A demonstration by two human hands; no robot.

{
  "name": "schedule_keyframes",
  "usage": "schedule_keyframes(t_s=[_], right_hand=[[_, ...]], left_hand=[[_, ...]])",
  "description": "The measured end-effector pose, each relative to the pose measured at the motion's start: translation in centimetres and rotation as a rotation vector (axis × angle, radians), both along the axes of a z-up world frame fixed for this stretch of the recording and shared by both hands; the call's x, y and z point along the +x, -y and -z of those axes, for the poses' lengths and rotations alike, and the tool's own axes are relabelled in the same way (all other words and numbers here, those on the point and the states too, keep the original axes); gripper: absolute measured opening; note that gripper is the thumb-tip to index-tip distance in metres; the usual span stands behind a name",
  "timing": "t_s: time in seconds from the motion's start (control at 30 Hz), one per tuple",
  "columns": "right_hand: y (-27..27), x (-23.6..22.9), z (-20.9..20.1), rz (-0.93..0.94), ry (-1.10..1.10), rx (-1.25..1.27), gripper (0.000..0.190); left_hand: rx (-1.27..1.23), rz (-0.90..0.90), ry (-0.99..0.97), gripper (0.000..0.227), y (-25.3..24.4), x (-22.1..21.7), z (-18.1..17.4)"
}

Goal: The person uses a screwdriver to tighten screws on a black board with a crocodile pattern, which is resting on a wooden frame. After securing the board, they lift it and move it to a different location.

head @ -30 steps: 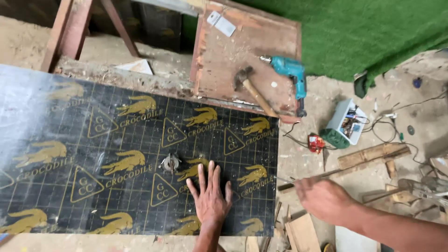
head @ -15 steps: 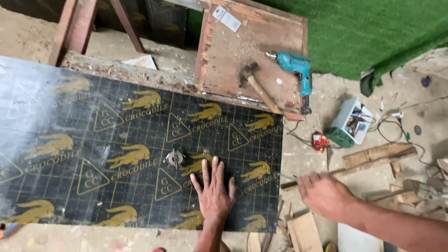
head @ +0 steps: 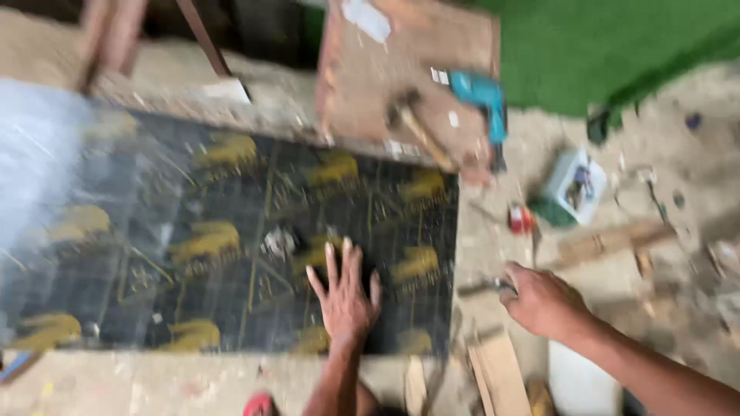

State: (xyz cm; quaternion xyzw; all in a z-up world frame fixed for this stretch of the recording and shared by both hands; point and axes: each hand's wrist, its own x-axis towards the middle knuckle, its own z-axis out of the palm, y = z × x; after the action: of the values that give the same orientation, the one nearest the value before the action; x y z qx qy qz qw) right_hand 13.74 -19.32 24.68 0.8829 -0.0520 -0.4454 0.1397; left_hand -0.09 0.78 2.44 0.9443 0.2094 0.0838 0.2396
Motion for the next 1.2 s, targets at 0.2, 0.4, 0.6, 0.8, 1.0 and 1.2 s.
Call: schedule_keyframes(t_s=[0.2,0.4,0.6,0.8,1.0,1.2], right_hand=[[7.8,-12.4,0.1,-0.062,0.064,0.153,0.048],[9.4,-15.4,1.3,0.073,0.076,0.146,0.048],[10.0,-16.1,2.4,0.122,-0.003,0.073,0.051],[11.3,-16.6,4.0,0.191,0.099,0.111,0.047],[10.5,-15.4,4.9,1.11,0.206,0.459,0.028],[10.2,-16.6,5.6,-0.582,-0.092,0.014,0.071]], left_hand=[[-0.097,0.01,-0.142,0.065,0.4,0.1,0.8],[-0.122,0.004,-0.168,0.065,0.4,0.1,0.7],[-0.141,0.003,-0.163,0.064,0.3,0.3,0.4],[-0.137,0.0,-0.124,0.064,0.5,0.0,0.7],[-0.106,-0.005,-0.118,0.064,0.4,0.2,0.7],[-0.105,0.002,-0.15,0.065,0.4,0.3,0.9]])
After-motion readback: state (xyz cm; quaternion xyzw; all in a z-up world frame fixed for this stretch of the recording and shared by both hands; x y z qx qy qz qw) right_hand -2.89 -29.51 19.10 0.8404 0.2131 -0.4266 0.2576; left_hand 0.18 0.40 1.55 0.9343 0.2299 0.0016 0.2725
